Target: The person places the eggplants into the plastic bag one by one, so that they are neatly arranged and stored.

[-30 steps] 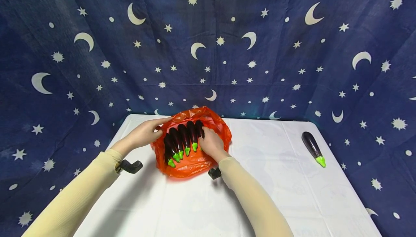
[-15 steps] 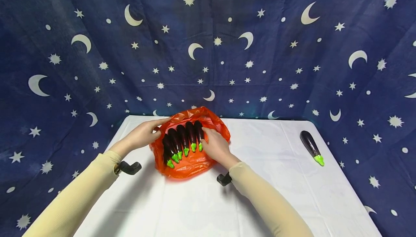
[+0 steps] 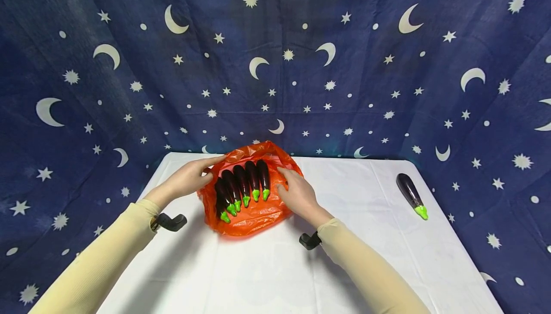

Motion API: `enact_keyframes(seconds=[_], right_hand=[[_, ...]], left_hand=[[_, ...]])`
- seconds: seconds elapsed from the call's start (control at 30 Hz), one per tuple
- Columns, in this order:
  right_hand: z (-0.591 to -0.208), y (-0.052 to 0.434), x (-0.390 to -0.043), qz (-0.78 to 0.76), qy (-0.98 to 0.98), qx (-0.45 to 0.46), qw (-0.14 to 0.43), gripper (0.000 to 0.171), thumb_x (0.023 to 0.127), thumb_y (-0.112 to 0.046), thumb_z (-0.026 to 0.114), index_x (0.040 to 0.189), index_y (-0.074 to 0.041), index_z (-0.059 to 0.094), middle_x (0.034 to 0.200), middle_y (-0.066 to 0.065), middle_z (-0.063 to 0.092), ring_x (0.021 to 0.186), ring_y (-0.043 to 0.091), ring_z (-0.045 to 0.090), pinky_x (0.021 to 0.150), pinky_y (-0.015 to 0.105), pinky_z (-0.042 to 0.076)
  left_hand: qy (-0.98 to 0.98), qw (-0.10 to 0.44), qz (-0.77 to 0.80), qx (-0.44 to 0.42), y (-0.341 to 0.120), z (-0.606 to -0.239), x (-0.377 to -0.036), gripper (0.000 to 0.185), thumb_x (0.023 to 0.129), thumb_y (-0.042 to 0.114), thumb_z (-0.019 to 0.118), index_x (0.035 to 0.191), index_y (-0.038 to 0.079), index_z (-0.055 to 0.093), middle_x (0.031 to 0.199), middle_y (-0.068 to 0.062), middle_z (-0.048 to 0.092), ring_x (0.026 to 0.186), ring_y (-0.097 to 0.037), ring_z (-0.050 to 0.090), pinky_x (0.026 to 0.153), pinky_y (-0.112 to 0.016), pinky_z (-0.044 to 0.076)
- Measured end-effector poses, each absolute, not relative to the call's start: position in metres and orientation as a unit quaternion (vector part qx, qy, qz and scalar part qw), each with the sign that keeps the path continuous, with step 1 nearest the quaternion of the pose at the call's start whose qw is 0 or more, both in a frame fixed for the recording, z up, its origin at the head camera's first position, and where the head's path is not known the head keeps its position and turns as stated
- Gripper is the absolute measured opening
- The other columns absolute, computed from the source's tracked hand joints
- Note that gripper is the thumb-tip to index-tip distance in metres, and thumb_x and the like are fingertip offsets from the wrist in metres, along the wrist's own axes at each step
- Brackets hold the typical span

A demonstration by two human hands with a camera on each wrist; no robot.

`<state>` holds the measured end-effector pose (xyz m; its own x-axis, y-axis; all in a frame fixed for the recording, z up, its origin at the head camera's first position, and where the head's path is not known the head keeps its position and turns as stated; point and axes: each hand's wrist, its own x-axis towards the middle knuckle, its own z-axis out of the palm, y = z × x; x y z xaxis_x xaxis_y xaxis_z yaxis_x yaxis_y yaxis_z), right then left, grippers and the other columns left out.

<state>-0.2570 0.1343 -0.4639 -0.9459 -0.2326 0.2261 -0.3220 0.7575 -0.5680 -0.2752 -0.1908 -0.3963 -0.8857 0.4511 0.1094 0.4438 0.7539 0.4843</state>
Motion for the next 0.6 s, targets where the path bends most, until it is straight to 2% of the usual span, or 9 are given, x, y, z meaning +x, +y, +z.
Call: enact_keyframes(seconds=[0.2, 0.33, 0.6], right_hand=[[-0.462, 0.144, -0.255, 0.319, -0.933, 0.149, 0.072, 0.056, 0.096, -0.023, 0.065, 0.15, -0.012, 0.053, 0.148, 0.01, 0.055, 0.134, 0.031, 0.052, 0.109, 0.051, 0.04], [-0.46, 0.149, -0.253, 0.323, -0.932, 0.147, 0.07, 0.057, 0.096, -0.023, 0.066, 0.15, -0.011, 0.052, 0.146, 0.012, 0.056, 0.133, 0.032, 0.053, 0.109, 0.053, 0.04], [-0.461, 0.167, -0.25, 0.323, -0.934, 0.131, 0.076, 0.056, 0.096, -0.021, 0.064, 0.149, -0.01, 0.052, 0.136, 0.014, 0.061, 0.117, 0.033, 0.061, 0.097, 0.053, 0.048]], left_hand=[[0.935, 0.015, 0.262, 0.238, -0.191, -0.396, -0.276, 0.065, 0.092, 0.004, 0.055, 0.154, 0.021, 0.049, 0.13, -0.008, 0.066, 0.087, -0.024, 0.056, 0.085, -0.042, 0.046], [0.935, 0.016, 0.264, 0.236, -0.192, -0.396, -0.276, 0.065, 0.093, 0.004, 0.056, 0.155, 0.022, 0.049, 0.13, -0.008, 0.066, 0.085, -0.023, 0.056, 0.083, -0.041, 0.045], [0.936, 0.008, 0.26, 0.238, -0.193, -0.396, -0.276, 0.064, 0.092, 0.003, 0.056, 0.153, 0.021, 0.051, 0.124, -0.004, 0.065, 0.076, -0.021, 0.053, 0.079, -0.04, 0.041]])
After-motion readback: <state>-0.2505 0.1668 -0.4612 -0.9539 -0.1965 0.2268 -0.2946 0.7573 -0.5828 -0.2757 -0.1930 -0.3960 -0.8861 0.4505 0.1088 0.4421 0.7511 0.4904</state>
